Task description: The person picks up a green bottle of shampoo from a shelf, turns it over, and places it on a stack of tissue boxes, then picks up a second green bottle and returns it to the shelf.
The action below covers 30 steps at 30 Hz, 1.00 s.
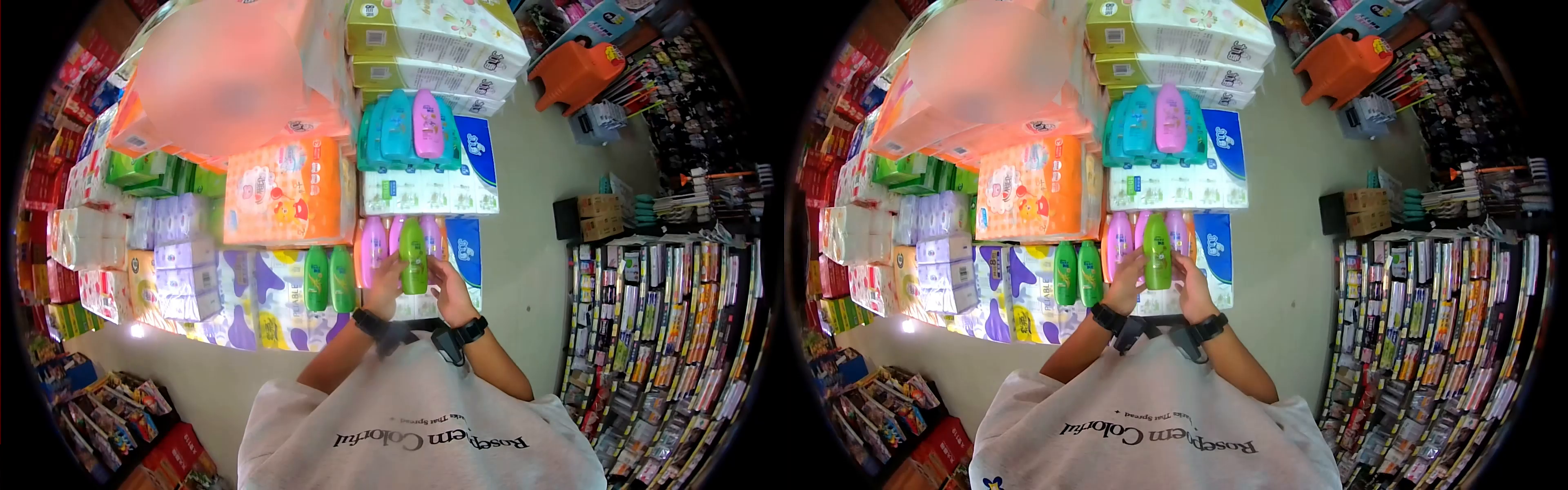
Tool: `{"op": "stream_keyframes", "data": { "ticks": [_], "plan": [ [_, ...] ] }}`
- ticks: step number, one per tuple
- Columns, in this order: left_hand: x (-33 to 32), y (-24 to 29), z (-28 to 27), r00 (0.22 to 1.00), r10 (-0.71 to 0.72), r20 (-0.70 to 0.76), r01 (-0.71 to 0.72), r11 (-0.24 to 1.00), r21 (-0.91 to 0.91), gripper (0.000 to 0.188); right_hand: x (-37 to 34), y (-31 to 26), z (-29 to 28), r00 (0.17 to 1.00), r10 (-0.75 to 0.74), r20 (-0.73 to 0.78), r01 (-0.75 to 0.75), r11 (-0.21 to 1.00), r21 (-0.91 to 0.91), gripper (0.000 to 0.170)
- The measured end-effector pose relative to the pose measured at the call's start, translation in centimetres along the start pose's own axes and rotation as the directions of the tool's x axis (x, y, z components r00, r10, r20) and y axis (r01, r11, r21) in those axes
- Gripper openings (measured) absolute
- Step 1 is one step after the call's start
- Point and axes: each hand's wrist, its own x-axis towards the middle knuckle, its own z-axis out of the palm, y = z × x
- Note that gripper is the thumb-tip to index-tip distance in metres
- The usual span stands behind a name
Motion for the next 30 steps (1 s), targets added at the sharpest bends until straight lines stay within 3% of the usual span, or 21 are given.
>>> {"op": "stream_keyframes", "data": {
  "ticks": [2,5,6,10,13,18,22,30],
  "plan": [
    [-0.7,0.3,0.7,0.997,-0.020,-0.080,0.020,1.000,0.002,0.053,0.0,0.2,-0.3,1.000,-0.019,0.017,0.019,1.000,-0.013,0.037],
    [-0.6,0.1,0.3,1.000,0.005,-0.001,-0.005,1.000,-0.029,0.049,0.0,0.7,-0.3,0.979,-0.143,0.143,0.147,0.989,-0.023,0.038],
    [-0.9,0.7,1.1,0.997,0.018,-0.077,-0.015,0.999,0.039,0.047,-0.6,0.4,0.2,0.989,-0.123,0.085,0.130,0.988,-0.078,0.038],
    [2.5,-1.4,-0.5,0.982,0.190,-0.020,-0.189,0.981,0.044,0.046,-0.3,1.6,0.3,0.994,-0.112,0.014,0.113,0.993,-0.035,0.038],
    [2.0,-0.8,-0.7,0.974,0.217,0.067,-0.219,0.975,0.024,0.044,-0.4,1.9,-0.2,0.975,-0.207,0.075,0.200,0.976,0.088,0.035],
    [-1.6,1.3,0.6,0.927,0.319,0.195,-0.338,0.938,0.072,0.045,-3.1,0.4,-0.4,0.976,-0.114,0.184,0.105,0.993,0.057,0.035],
    [-2.5,2.0,2.3,0.934,0.223,0.280,-0.275,0.948,0.162,0.044,-4.8,0.4,-1.4,0.968,-0.184,0.173,0.178,0.983,0.048,0.040],
    [-0.4,2.1,5.8,0.826,0.055,0.561,-0.305,0.881,0.363,0.043,-7.6,0.8,-6.1,0.941,-0.336,0.043,0.331,0.938,0.100,0.036]
  ]
}}
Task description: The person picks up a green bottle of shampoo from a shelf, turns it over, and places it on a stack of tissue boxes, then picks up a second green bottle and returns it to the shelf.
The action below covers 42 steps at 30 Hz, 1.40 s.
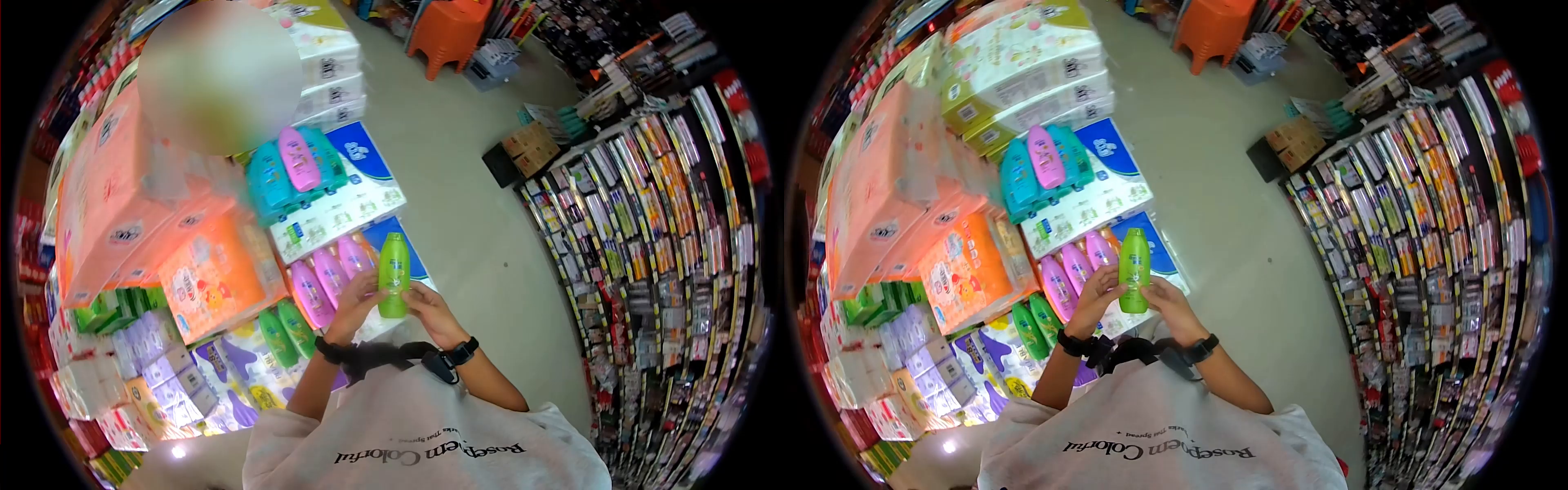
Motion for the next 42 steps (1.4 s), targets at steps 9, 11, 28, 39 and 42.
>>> {"op": "stream_keyframes", "data": {
  "ticks": [9,11,28,39,42],
  "plan": [
    [1.1,-1.1,7.0,0.976,-0.106,0.190,0.066,0.976,0.206,0.039,-6.8,-0.8,-5.6,0.969,-0.202,-0.138,0.214,0.974,0.075,0.034],
    [0.4,-0.7,9.7,0.958,-0.143,0.248,0.081,0.967,0.243,0.039,-9.2,-0.9,-7.6,0.955,-0.259,-0.144,0.256,0.966,-0.039,0.030],
    [-7.3,-4.3,33.5,0.094,-0.617,0.781,-0.133,0.770,0.624,0.042,-37.4,7.1,-19.9,0.950,-0.312,0.025,0.312,0.950,-0.010,0.030],
    [-14.1,-14.1,43.5,0.062,-0.528,0.847,-0.203,0.824,0.528,0.041,-50.5,13.2,-25.6,0.825,-0.530,-0.195,0.486,0.842,-0.234,0.027],
    [-15.3,-17.3,45.7,0.065,-0.557,0.828,-0.201,0.806,0.557,0.041,-53.4,16.1,-26.5,0.723,-0.617,-0.311,0.570,0.787,-0.234,0.031]
  ]
}}
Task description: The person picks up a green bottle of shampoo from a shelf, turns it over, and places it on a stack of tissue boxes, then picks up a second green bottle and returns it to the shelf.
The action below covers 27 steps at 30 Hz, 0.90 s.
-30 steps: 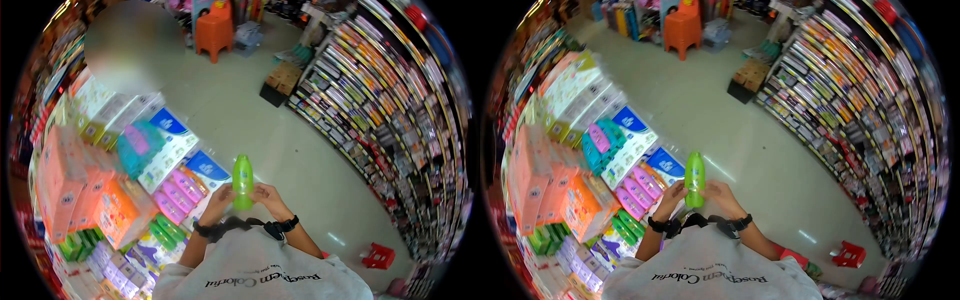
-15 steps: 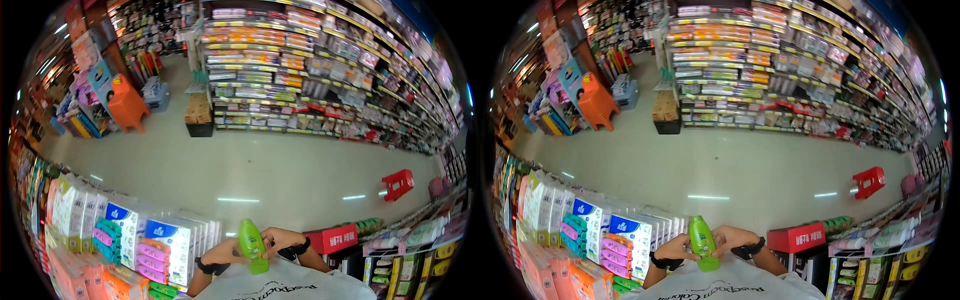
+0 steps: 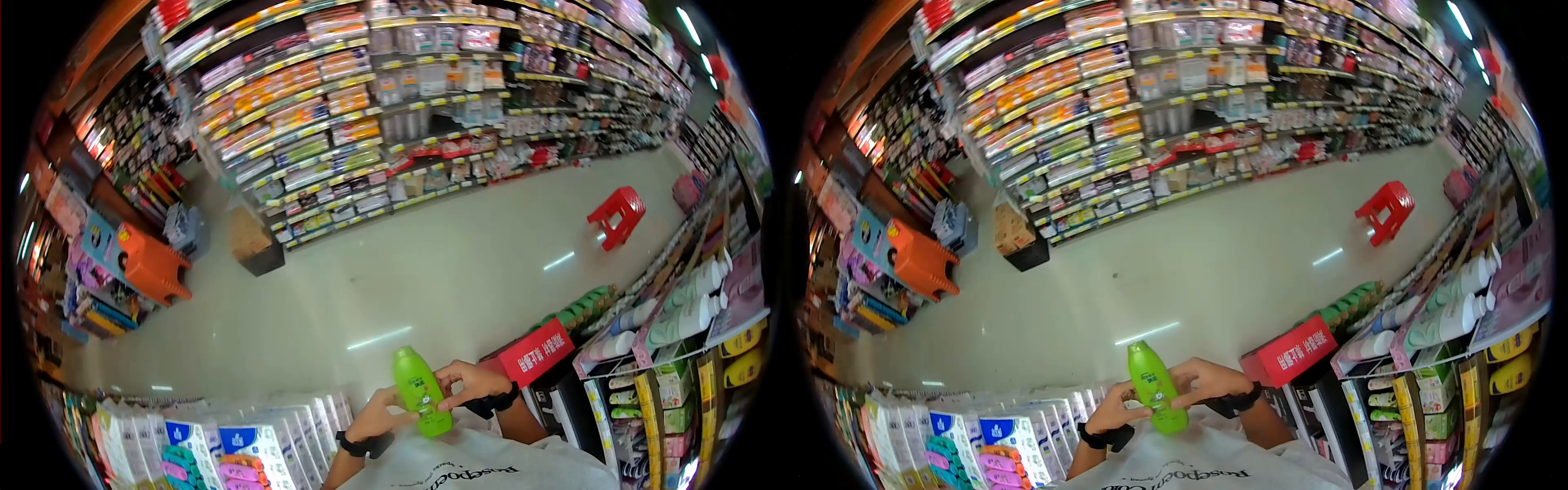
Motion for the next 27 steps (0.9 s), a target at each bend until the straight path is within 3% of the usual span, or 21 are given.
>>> {"op": "stream_keyframes", "data": {
  "ticks": [3,6,9,13,16,22,27],
  "plan": [
    [3.5,1.2,2.0,0.997,-0.071,0.014,0.071,0.997,-0.043,0.036,-3.5,1.2,-0.9,0.985,-0.032,-0.168,0.035,0.999,0.015,0.033],
    [6.3,1.6,3.9,0.994,-0.108,0.011,0.108,0.994,-0.027,0.036,-6.3,1.6,-1.3,0.965,0.062,-0.256,-0.009,0.979,0.202,0.033],
    [8.9,1.8,4.9,0.993,-0.115,0.030,0.114,0.993,0.016,0.036,-7.9,3.0,-1.9,0.942,0.032,-0.334,0.061,0.963,0.264,0.035],
    [11.8,2.9,6.0,0.993,-0.088,0.082,0.082,0.994,0.070,0.035,-9.2,3.9,-3.7,0.924,0.007,-0.382,0.108,0.955,0.277,0.038],
    [13.7,4.8,6.2,0.980,-0.176,0.092,0.171,0.983,0.059,0.033,-9.1,3.3,-5.2,0.900,0.047,-0.434,0.117,0.932,0.343,0.030],
    [19.3,4.4,4.1,0.986,-0.149,0.072,0.134,0.976,0.174,0.029,-7.6,4.4,-10.0,0.884,0.019,-0.467,0.176,0.913,0.369,0.029],
    [26.6,4.9,1.5,0.979,-0.120,0.164,0.090,0.980,0.177,0.028,-5.1,4.9,-14.3,0.734,-0.070,-0.675,0.383,0.864,0.326,0.026]
  ]
}}
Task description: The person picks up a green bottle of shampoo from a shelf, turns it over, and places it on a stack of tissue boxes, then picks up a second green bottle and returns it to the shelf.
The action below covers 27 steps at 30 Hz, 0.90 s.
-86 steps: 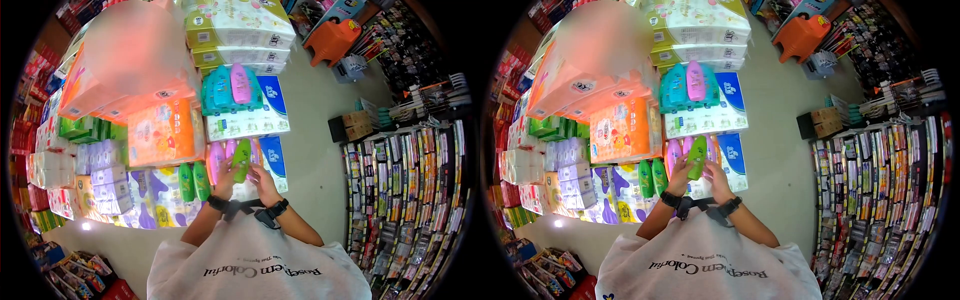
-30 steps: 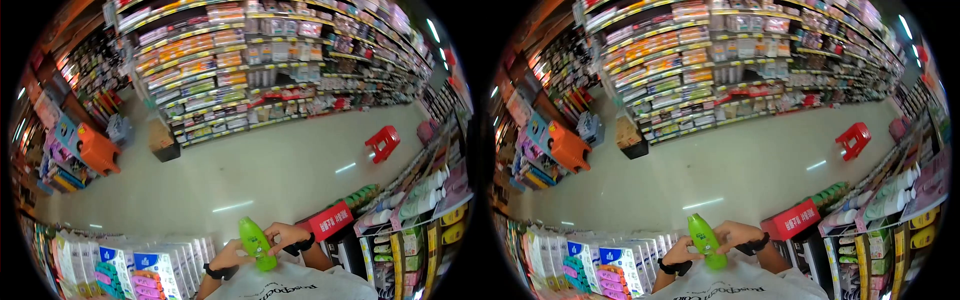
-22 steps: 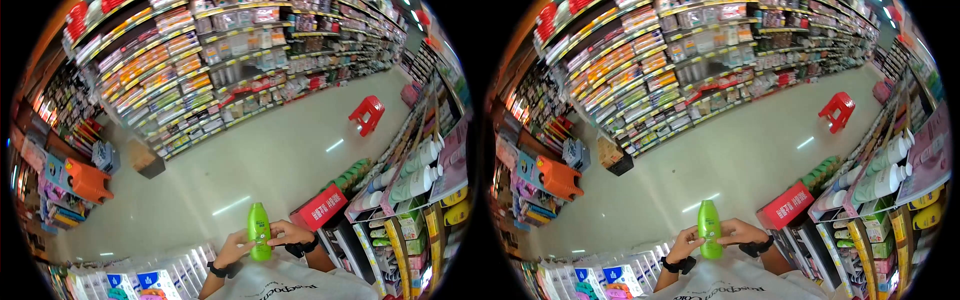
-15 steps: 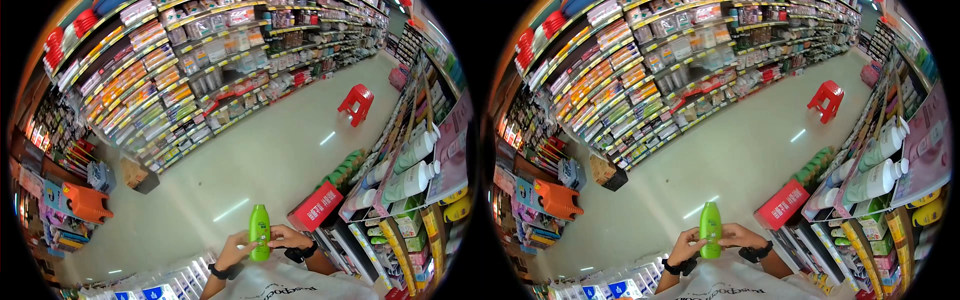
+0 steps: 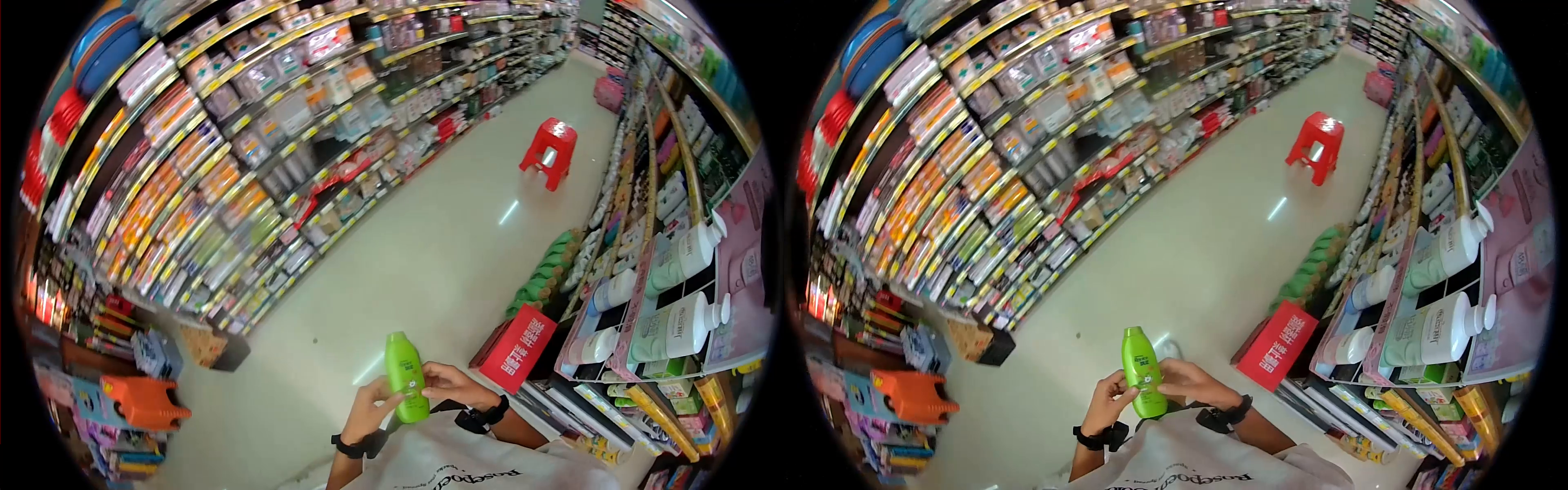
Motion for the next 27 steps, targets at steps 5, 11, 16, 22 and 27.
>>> {"op": "stream_keyframes", "data": {
  "ticks": [5,11,16,22,27],
  "plan": [
    [8.3,3.2,-3.7,0.990,0.048,0.136,-0.058,0.996,0.072,0.028,5.2,-2.4,-2.5,0.980,-0.024,-0.198,0.015,0.999,-0.045,0.023],
    [19.5,4.5,-5.9,0.973,0.099,0.209,-0.118,0.990,0.078,0.022,11.1,-6.0,-6.2,0.894,-0.020,-0.448,0.015,1.000,-0.016,0.028],
    [27.1,5.1,-4.9,0.926,0.042,0.376,-0.064,0.997,0.045,0.025,12.1,-7.4,-8.7,0.764,-0.041,-0.644,0.101,0.993,0.056,0.032],
    [35.1,4.9,-2.8,0.798,0.045,0.602,-0.092,0.995,0.048,0.037,12.3,-9.0,-12.3,0.614,-0.068,-0.787,0.157,0.987,0.038,0.031],
    [42.3,6.9,-0.8,0.779,0.017,0.626,-0.073,0.995,0.064,0.041,14.2,-11.2,-18.0,0.557,-0.145,-0.818,0.259,0.966,0.005,0.031]
  ]
}}
